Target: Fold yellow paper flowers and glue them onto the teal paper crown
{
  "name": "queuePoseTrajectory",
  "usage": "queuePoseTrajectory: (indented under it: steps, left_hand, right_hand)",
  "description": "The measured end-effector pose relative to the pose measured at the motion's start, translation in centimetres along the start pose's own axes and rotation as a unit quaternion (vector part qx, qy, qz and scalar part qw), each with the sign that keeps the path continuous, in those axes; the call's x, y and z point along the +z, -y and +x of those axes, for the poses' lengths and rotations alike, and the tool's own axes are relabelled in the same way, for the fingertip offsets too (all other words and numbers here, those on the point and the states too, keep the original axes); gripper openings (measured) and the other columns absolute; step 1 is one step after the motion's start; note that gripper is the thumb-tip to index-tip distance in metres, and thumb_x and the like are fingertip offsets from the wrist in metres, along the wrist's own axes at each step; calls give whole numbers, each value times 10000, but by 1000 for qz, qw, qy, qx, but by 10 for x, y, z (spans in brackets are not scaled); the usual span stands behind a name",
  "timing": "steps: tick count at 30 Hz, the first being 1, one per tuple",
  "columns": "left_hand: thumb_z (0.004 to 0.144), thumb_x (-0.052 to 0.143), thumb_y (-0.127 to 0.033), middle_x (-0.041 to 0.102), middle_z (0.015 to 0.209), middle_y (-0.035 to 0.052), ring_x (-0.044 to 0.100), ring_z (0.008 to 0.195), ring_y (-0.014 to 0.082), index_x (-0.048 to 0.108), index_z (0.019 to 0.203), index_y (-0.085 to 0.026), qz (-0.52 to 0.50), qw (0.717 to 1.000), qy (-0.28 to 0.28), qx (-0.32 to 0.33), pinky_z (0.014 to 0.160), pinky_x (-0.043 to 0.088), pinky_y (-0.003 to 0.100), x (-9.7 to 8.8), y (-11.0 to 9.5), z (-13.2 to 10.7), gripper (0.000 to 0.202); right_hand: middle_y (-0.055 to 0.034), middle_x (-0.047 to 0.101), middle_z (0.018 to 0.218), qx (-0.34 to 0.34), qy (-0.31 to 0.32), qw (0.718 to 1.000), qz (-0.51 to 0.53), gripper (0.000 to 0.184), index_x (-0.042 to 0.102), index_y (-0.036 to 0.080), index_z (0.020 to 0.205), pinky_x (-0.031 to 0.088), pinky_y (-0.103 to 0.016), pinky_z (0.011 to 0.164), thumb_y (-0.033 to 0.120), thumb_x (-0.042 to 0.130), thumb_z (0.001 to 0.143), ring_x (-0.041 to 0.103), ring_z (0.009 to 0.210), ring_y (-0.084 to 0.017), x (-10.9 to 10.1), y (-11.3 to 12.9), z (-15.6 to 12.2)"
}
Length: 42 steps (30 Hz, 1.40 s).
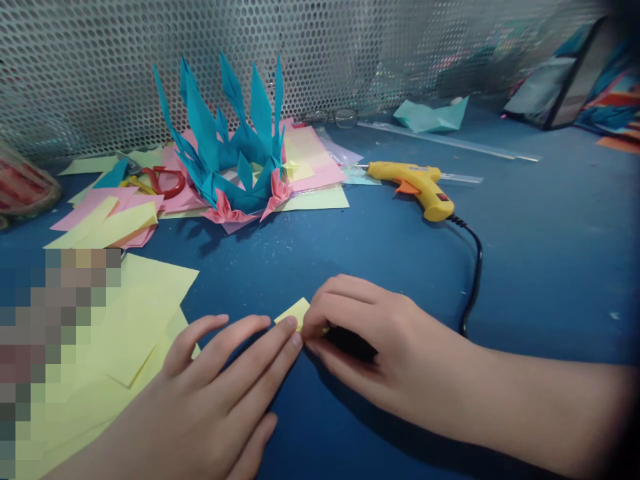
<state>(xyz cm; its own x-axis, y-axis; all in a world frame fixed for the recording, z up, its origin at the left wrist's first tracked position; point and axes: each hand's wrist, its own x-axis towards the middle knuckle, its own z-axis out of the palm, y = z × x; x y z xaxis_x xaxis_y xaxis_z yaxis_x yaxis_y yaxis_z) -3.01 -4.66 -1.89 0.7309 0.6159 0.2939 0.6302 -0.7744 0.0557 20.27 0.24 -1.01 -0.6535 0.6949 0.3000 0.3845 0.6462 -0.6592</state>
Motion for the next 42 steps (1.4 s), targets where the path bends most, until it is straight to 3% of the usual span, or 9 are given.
queuePoseTrajectory:
  steps: [6, 12, 20, 25, 28, 32, 35, 38, 42]
  left_hand:
    - [902, 421, -94, 651, 1380, -17, 461, 1188, 241, 510, 1422, -216, -28, 999, 18, -10, 1126, 140, 386, -2, 5, 2, 541]
    - [905, 405, -80, 635, 1393, -26, 461, 1196, 230, 503, 1423, -217, -41, 999, 32, -11, 1108, 174, 363, -5, 5, 4, 545]
    - [883, 410, -85, 500, 1506, 5, 410, 1332, 229, 478, 1437, -253, -26, 999, 12, -31, 1165, 166, 393, -5, 0, 1, 583]
    - [943, 447, -150, 594, 1291, 40, 540, 1205, 177, 585, 1010, -259, -95, 986, -45, -129, 1046, 380, 282, -10, 1, 1, 189]
    - [952, 454, -191, 678, 1060, 9, 649, 977, 145, 590, 897, -265, -163, 968, -42, -184, 855, 497, 214, -18, 6, 7, 165]
    - [888, 576, -256, 747, 858, -27, 714, 773, 142, 672, 850, -268, -288, 923, -10, -255, 691, 548, 177, -27, 12, 22, 103]
    - [856, 659, -335, 768, 833, -22, 734, 758, 151, 714, 877, -267, -421, 834, -34, -356, 680, 568, 172, -29, 10, 32, 89]
    - [814, 724, -350, 776, 867, 1, 743, 831, 170, 724, 920, -250, -533, 747, -37, -396, 736, 576, 195, -26, 6, 38, 146]
    - [806, 731, -314, 735, 771, -10, 691, 757, 143, 716, 777, -221, -578, 719, -35, -384, 706, 542, 186, -22, -1, 47, 98]
  right_hand:
    - [-30, 627, 861, 44, 22, 997, 59, 146, 648, 139, 873, 501, -178, 767, 29, 556, 844, 600, 807, -102, -4, 1, 3]
    - [-142, 575, 1140, 35, 52, 998, -26, 428, 604, 96, 1305, 511, -387, 931, 214, 592, 893, 572, 1039, -238, -10, -6, 5]
    - [-104, 597, 1083, 17, 67, 998, -4, 239, 622, 138, 1097, 496, -366, 928, 200, 642, 867, 559, 1023, -219, -14, -10, 11]
    - [22, 551, 789, 58, 50, 996, 41, 229, 542, 193, 1037, 465, -218, 612, 90, 598, 841, 530, 671, -117, -13, -8, 13]
    - [57, 503, 714, 81, 19, 993, 86, 179, 513, 218, 968, 407, -193, 538, 88, 569, 859, 459, 578, -93, -12, -6, 13]
    - [50, 548, 771, 62, -12, 983, 171, 189, 475, 224, 953, 458, -201, 607, 96, 584, 870, 516, 638, -91, -7, -4, 12]
    - [43, 558, 826, 58, -14, 960, 275, 219, 434, 231, 967, 489, -220, 665, 124, 605, 882, 563, 707, -95, -3, -3, 12]
    - [45, 542, 844, 73, 0, 926, 370, 249, 403, 233, 969, 474, -224, 649, 160, 626, 886, 552, 707, -88, 0, -2, 13]
    - [54, 514, 801, 102, 21, 918, 384, 246, 405, 225, 931, 414, -222, 606, 168, 634, 860, 479, 658, -85, 0, -1, 13]
